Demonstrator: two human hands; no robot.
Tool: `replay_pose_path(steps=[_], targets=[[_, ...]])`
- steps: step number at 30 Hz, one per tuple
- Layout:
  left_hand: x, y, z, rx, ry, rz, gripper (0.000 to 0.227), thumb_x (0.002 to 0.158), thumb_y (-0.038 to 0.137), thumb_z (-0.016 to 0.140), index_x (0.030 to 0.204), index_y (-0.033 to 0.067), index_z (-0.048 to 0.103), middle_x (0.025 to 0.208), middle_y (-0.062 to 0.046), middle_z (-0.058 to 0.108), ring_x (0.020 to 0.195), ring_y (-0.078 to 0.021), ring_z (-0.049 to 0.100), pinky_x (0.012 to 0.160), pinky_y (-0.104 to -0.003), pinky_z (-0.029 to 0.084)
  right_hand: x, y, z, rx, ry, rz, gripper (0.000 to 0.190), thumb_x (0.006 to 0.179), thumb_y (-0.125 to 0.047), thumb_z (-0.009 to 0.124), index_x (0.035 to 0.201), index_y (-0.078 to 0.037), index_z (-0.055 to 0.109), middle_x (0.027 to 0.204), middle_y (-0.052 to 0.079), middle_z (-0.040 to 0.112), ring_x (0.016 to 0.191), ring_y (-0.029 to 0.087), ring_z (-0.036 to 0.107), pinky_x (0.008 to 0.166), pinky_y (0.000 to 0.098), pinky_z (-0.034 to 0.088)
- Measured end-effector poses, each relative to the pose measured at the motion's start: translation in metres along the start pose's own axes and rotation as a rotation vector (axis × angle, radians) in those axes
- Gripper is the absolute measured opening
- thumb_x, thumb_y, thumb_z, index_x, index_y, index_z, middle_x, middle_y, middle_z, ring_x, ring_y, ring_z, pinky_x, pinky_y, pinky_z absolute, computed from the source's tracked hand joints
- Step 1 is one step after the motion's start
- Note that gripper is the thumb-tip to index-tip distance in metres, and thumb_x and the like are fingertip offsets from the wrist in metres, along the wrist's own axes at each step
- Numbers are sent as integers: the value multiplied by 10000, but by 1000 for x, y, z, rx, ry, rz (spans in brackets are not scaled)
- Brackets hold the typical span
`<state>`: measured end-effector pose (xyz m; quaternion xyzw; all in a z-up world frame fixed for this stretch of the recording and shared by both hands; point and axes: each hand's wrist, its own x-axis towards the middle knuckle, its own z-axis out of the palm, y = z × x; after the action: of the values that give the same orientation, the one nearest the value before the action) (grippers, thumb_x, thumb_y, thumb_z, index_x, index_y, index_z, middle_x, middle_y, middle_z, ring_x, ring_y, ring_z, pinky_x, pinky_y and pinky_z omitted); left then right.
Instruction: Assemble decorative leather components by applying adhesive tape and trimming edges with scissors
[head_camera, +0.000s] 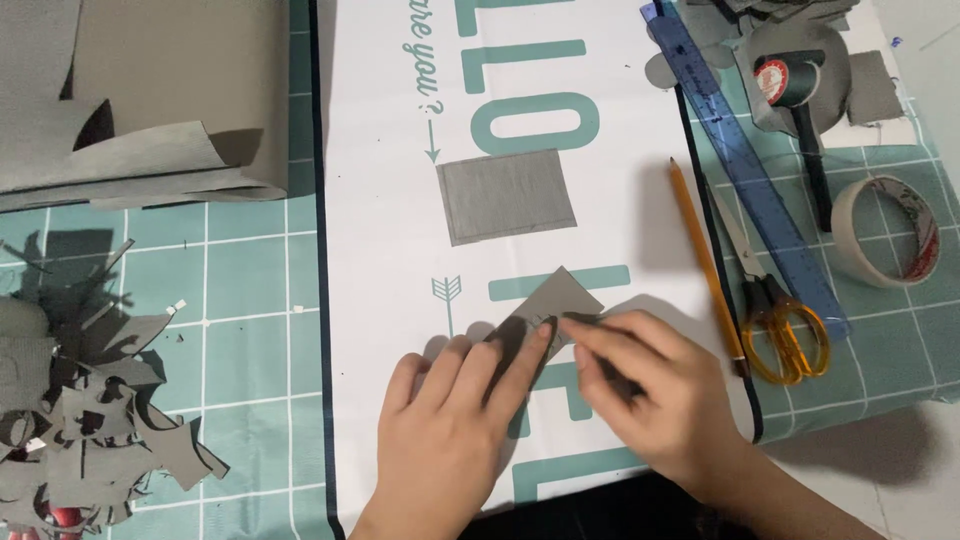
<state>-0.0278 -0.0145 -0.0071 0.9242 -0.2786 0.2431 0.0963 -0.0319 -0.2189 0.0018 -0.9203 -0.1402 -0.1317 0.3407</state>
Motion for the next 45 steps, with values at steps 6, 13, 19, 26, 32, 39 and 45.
replay_pose_path(steps=[6, 13, 19, 26, 32, 39, 45], targets=[[-4, 13, 0, 207, -103, -6, 476, 986, 222, 492, 1445, 313, 577, 1102, 53, 588, 1099, -165, 604, 853, -385, 429, 0, 2, 8, -294, 20, -203, 127, 911, -123, 705, 1029, -103, 746, 961, 31, 587, 734, 169, 605, 634, 317, 521], [-4, -4, 1, 51, -165, 7, 632, 819, 226, 572, 1445, 309, 595, 1109, -10, 567, 976, -247, 569, 850, -454, 407, 16, 15, -11, 136, -95, -21, 201, 880, -39, 695, 1040, -105, 798, 829, 29, 710, 673, 145, 581, 588, 286, 456], [17, -18, -4, -635, -170, -310, 358, 957, 245, 615, 1304, 188, 680, 1237, -31, 604, 1146, -221, 630, 919, -425, 388, 21, 33, -7, 94, -51, 125, 320, 868, -200, 795, 1173, -157, 706, 1060, -1, 644, 533, 73, 475, 662, 216, 505], [13, -13, 19, -495, -274, -382, 782, 688, 476, 928, 1359, 225, 613, 1215, -16, 581, 1119, -284, 512, 927, -473, 358, 28, 37, -10, 22, -262, 263, 349, 768, -276, 892, 1042, -222, 684, 1021, -48, 587, 544, 102, 512, 661, 256, 489], [30, -14, 5, -781, -272, -487, 482, 669, 316, 937, 1062, 211, 677, 1080, 39, 658, 995, -203, 604, 876, -365, 424, 29, 37, -7, 370, -242, 490, 239, 826, -179, 859, 897, -135, 635, 717, -19, 671, 622, 86, 574, 602, 234, 443], [47, -2, -2, -1463, -81, -1055, 456, 719, 50, 874, 1147, 86, 721, 962, -59, 757, 814, -125, 636, 691, -237, 527, 40, 15, -8, 742, -106, 705, 295, 842, -93, 782, 1108, -45, 663, 930, 143, 849, 807, 146, 714, 743, 245, 513], [43, 3, 10, -1699, -40, -1160, 227, 914, 109, 710, 1074, -52, 709, 728, -183, 734, 654, -205, 699, 609, -280, 571, 33, 24, 2, 698, -115, 576, 121, 867, -150, 790, 915, -43, 760, 651, 66, 725, 558, 93, 585, 508, 226, 426]])
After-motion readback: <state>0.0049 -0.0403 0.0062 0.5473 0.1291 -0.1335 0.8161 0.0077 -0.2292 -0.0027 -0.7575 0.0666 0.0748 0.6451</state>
